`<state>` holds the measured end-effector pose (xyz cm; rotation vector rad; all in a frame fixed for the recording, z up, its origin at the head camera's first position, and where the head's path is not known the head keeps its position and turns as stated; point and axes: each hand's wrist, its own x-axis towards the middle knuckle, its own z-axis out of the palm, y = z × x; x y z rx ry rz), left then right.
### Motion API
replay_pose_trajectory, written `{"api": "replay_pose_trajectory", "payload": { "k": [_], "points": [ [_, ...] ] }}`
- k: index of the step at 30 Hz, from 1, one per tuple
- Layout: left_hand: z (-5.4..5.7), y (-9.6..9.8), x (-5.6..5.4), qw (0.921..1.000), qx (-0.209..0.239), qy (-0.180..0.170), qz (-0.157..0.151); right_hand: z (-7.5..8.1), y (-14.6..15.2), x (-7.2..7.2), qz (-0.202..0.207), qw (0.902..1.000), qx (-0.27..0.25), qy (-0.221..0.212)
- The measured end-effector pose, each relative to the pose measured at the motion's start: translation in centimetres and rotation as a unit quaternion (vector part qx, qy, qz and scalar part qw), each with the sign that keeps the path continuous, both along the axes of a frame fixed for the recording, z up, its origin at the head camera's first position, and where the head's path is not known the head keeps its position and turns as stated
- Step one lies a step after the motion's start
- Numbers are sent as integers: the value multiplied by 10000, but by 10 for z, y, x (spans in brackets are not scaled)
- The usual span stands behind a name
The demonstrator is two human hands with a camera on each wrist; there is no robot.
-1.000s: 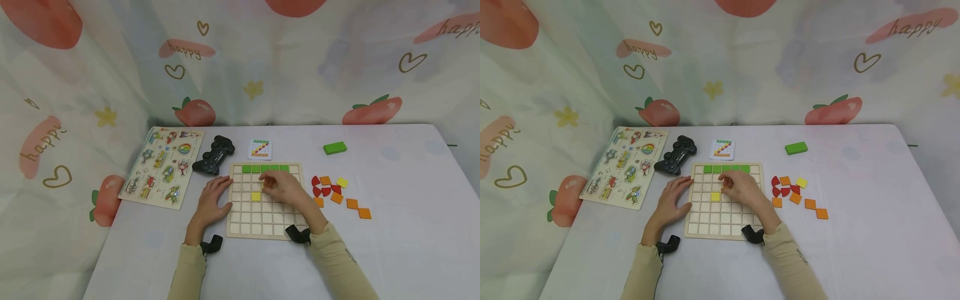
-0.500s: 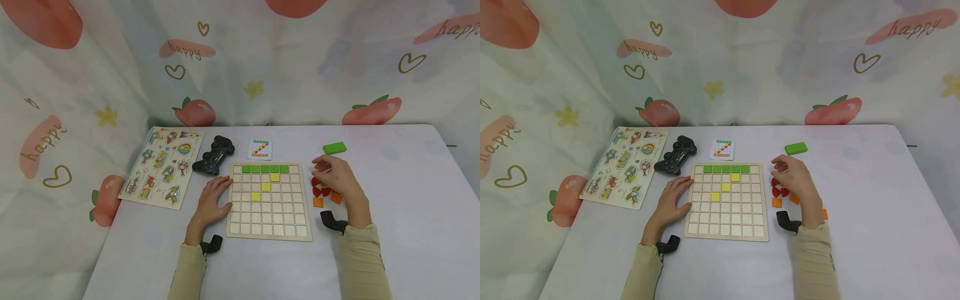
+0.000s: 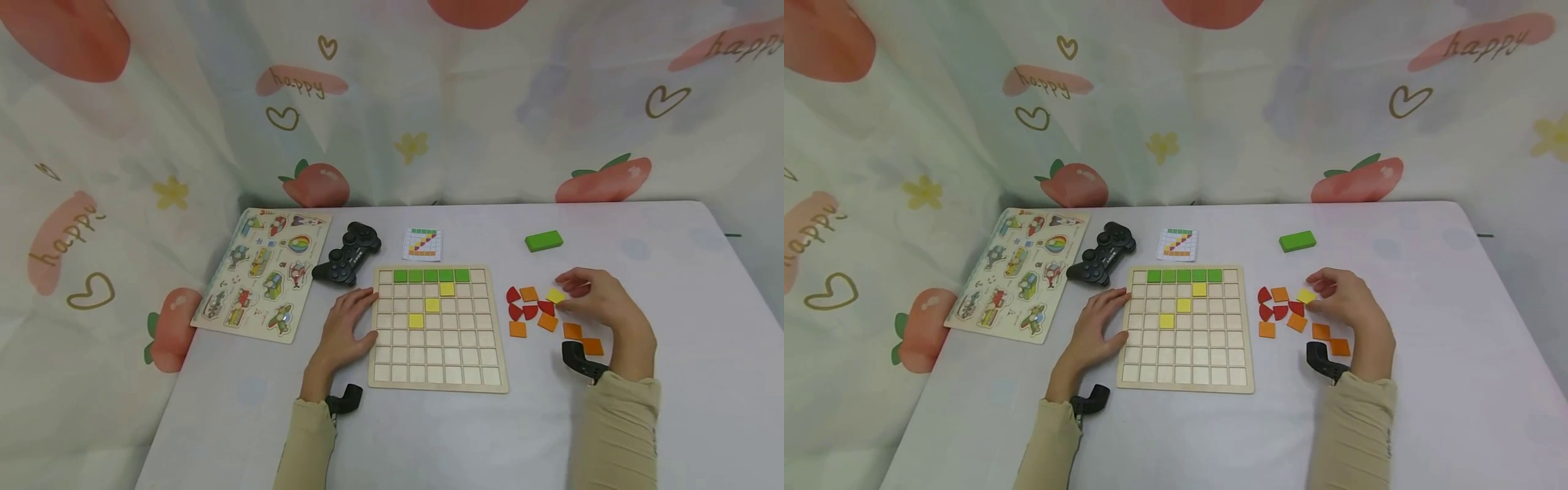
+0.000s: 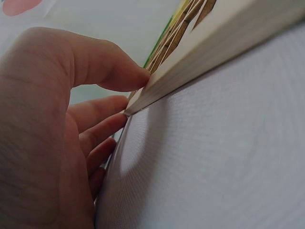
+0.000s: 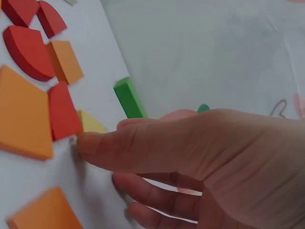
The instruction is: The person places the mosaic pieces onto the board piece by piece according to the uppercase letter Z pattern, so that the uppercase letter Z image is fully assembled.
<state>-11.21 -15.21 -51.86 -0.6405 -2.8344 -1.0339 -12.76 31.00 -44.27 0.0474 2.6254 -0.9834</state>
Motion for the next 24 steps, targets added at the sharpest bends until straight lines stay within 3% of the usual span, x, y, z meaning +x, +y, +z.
{"api": "replay_pose_trajectory", "payload": {
  "k": [9,16,24],
  "points": [
    [2,0,1,10000,29,7,-5,-6,-15,-10,-77,9990,324,284],
    [0,1,-1,9999,25,95,-40,-3,-25,-11,-107,9983,162,548],
    [0,0,0,9999,39,88,-35,0,-68,-18,489,9958,-177,751]
  ]
}}
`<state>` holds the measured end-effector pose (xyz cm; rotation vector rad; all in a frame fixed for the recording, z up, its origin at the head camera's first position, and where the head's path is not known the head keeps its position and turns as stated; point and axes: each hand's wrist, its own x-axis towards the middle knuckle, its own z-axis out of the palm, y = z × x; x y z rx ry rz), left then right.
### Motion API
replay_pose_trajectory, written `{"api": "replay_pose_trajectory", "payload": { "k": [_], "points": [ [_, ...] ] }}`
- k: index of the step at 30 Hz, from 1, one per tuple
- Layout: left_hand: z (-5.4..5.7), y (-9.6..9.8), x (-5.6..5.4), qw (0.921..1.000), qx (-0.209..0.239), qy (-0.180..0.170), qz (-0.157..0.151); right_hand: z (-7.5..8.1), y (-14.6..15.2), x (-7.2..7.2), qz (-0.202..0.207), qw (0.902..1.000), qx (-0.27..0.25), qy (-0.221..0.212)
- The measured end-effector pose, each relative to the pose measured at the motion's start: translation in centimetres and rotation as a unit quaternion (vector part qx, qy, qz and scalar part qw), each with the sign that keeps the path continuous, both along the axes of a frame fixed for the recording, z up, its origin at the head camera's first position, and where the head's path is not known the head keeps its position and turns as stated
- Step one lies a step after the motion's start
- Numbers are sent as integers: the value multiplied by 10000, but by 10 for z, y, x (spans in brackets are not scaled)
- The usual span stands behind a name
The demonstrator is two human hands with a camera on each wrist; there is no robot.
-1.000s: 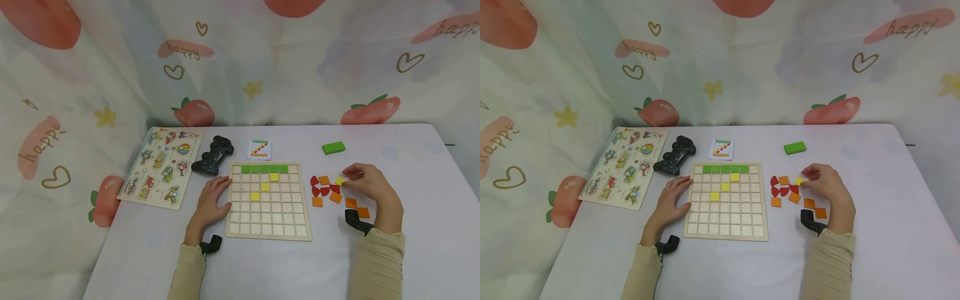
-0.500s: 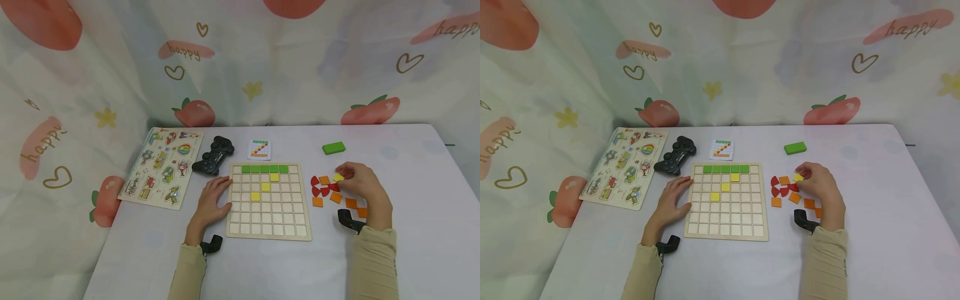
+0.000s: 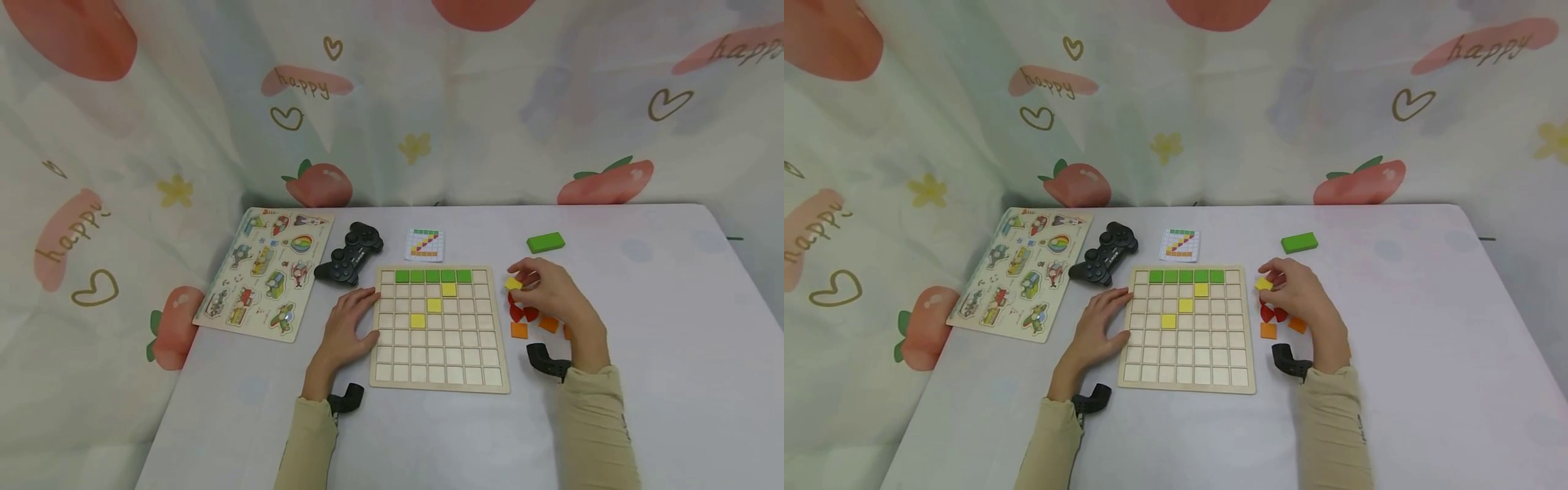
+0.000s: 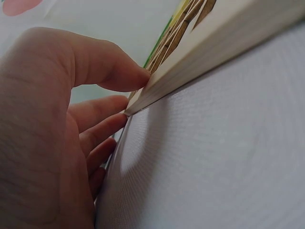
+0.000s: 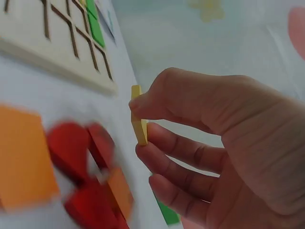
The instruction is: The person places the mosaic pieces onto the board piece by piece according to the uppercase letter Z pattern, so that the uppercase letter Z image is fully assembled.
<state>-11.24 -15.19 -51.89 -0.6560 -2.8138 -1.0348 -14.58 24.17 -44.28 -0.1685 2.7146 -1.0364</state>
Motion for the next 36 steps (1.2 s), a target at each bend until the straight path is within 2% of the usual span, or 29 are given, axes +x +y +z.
{"api": "replay_pose_trajectory", "payload": {
  "k": [6,10,17,21,25,29,36],
  "points": [
    [1,1,0,10000,-3,45,10,-3,-42,-5,658,9973,-183,278],
    [0,0,0,9999,38,127,17,-5,-74,-3,1259,9900,-336,536],
    [-2,-1,-1,9999,-101,-96,33,-7,-134,14,2233,9729,-371,465],
    [-2,-2,-2,9998,-148,-121,5,-9,-158,24,2605,9634,-214,596],
    [-1,-1,-2,9997,-188,-142,-11,-14,-169,30,2716,9585,151,854],
    [0,-1,-2,9997,-200,-169,-3,-18,-173,32,2656,9565,469,1112],
    [1,-1,-1,9995,-203,-224,41,-19,-174,30,2627,9565,520,1158]
  ]
}}
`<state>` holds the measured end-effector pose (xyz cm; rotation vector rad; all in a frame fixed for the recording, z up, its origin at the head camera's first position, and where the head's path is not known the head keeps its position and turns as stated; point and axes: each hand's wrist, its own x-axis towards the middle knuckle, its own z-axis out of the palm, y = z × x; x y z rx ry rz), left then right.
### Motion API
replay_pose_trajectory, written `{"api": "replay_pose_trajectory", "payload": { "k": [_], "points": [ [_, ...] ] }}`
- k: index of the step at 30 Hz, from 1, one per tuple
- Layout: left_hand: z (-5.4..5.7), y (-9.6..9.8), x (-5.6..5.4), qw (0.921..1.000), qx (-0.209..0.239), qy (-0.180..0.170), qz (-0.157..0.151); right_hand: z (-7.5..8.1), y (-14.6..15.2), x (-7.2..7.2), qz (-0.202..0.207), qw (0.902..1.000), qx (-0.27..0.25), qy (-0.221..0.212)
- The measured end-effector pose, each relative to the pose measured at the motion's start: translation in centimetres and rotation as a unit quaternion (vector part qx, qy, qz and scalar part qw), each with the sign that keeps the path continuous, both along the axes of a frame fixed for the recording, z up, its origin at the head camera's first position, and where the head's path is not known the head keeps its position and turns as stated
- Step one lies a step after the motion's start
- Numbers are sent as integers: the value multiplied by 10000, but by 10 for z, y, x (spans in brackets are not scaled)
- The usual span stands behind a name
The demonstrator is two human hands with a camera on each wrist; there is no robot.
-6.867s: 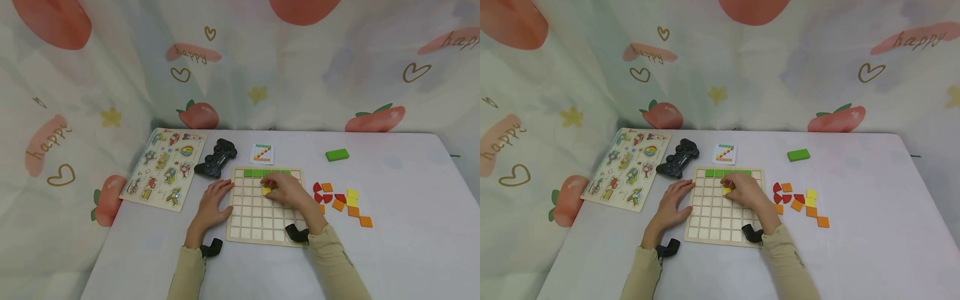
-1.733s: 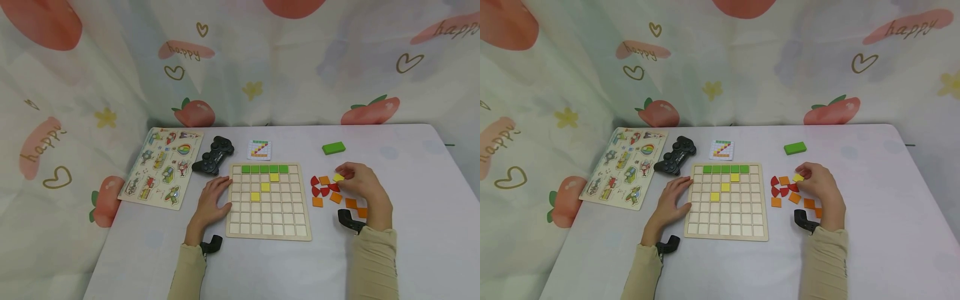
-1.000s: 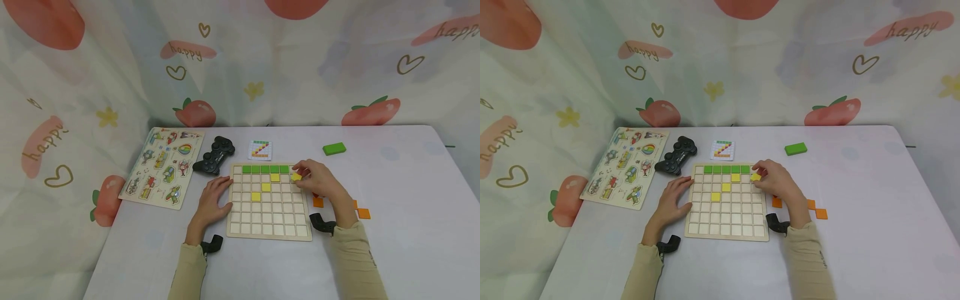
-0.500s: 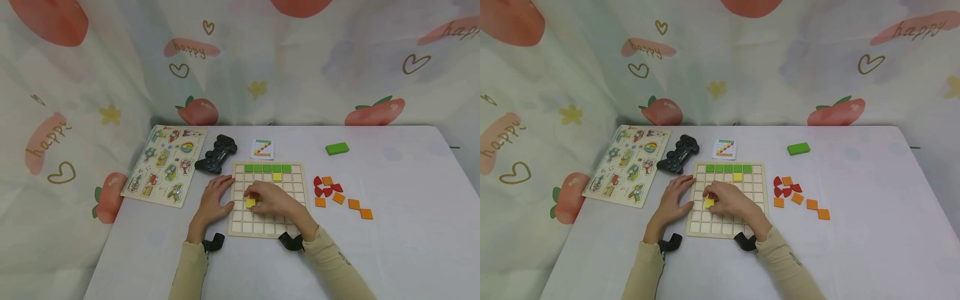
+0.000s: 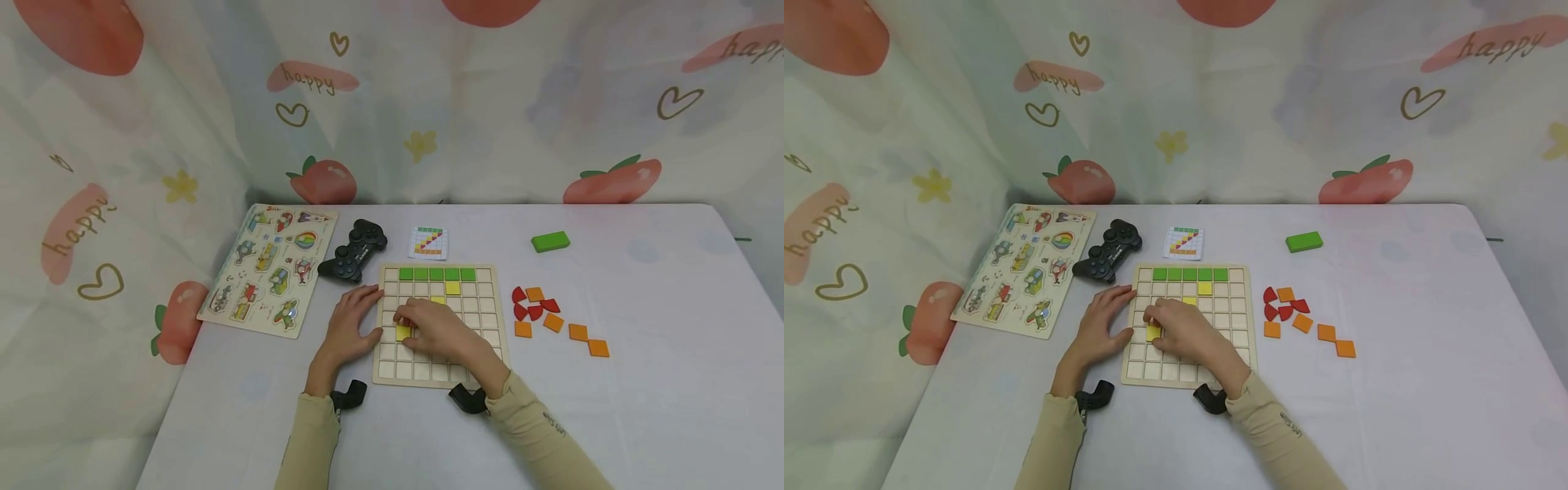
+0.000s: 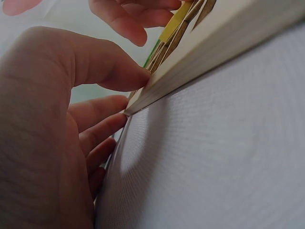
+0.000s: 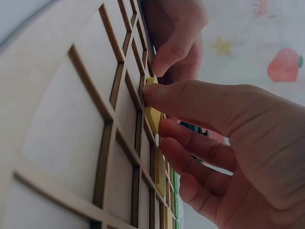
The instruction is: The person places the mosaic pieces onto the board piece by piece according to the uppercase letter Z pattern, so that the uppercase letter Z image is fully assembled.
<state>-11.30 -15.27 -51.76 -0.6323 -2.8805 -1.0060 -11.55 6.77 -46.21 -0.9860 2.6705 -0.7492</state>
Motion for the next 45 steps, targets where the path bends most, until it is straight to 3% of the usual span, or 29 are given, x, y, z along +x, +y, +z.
{"api": "replay_pose_trajectory", "payload": {
  "k": [12,18,22,26,31,34,40,45],
  "points": [
    [2,6,-2,9999,87,18,-70,5,11,1,-277,9992,75,-283],
    [1,6,-2,9999,101,89,-74,13,21,-5,-415,9985,-124,-323],
    [0,2,-1,9998,90,154,11,22,44,-13,-907,9946,-364,-337],
    [-2,-1,2,9997,107,205,42,27,90,-20,-1576,9853,-574,-315],
    [-2,-1,1,9998,119,177,4,28,152,-21,-2585,9637,-314,-594],
    [-3,-1,0,9998,116,170,-36,29,177,-19,-2942,9511,-82,-935],
    [-4,-2,0,9998,111,146,2,21,190,-20,-2914,9464,-100,-1387],
    [-4,-1,-1,9999,112,84,-18,17,181,-23,-2716,9551,-209,-1164]
  ]
}}
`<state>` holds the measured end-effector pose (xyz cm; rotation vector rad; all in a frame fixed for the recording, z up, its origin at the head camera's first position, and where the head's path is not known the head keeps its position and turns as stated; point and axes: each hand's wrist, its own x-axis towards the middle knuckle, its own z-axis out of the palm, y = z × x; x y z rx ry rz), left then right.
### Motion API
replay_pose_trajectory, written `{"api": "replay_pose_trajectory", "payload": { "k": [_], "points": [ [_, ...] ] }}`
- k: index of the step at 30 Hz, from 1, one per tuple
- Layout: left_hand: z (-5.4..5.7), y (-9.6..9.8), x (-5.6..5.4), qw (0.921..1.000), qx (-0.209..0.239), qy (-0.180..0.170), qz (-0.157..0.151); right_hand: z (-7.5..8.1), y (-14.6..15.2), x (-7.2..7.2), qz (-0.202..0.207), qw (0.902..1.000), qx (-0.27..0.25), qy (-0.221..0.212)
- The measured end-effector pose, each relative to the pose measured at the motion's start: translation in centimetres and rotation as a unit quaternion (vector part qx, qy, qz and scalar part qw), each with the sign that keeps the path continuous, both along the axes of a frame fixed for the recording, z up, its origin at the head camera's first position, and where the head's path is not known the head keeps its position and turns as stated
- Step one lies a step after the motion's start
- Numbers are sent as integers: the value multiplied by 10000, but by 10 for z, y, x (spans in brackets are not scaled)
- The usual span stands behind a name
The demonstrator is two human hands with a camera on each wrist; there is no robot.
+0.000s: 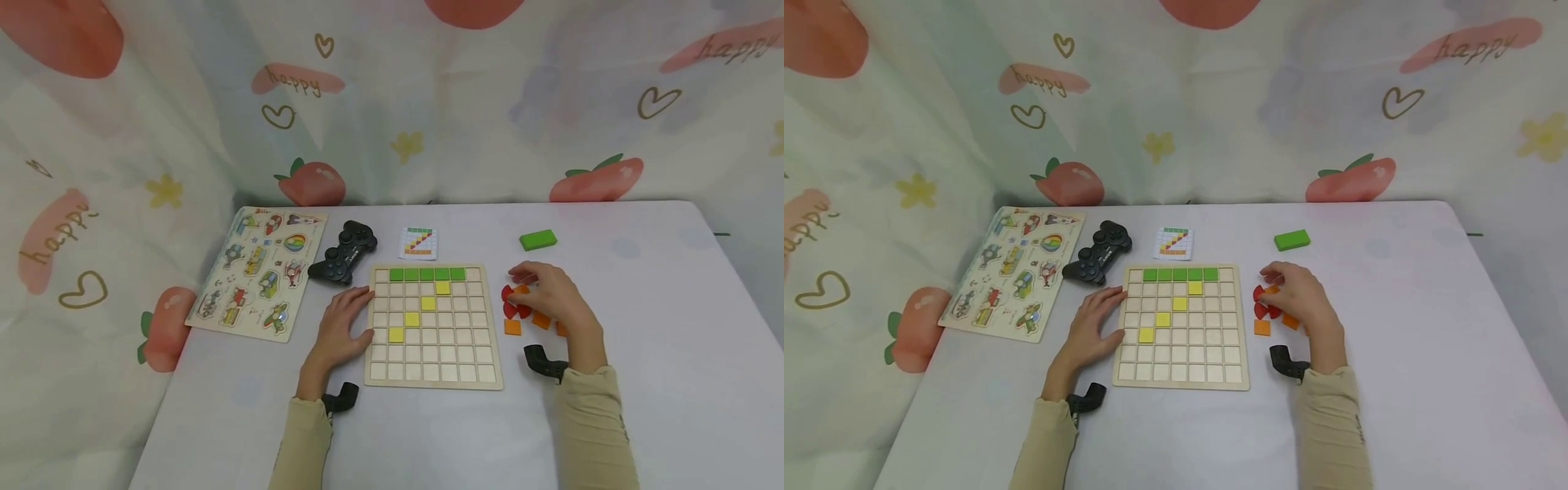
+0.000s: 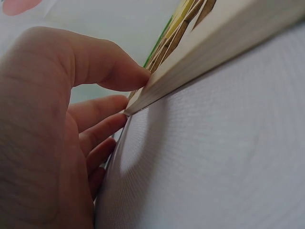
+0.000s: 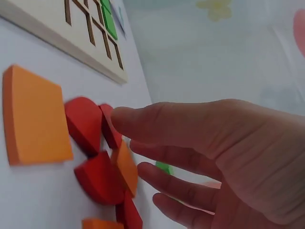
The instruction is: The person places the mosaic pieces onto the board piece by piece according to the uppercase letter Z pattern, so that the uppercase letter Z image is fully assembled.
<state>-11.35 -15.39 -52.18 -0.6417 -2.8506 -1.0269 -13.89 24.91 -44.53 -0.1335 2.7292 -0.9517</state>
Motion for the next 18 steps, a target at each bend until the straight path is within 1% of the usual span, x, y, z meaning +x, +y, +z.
{"api": "replay_pose_trajectory", "payload": {
  "k": [3,7,12,14,18],
  "points": [
    [1,0,0,10000,29,-17,17,-2,-8,-3,139,9999,-25,94],
    [3,0,1,10000,-13,-65,45,-4,-13,-4,189,9998,-57,74],
    [5,1,2,10000,23,-67,53,-4,-17,-5,314,9992,-34,245],
    [6,1,2,10000,62,-54,44,-3,-18,-4,367,9989,32,289],
    [6,1,2,10000,55,-53,15,0,-18,-3,337,9989,203,239]
  ]
}}
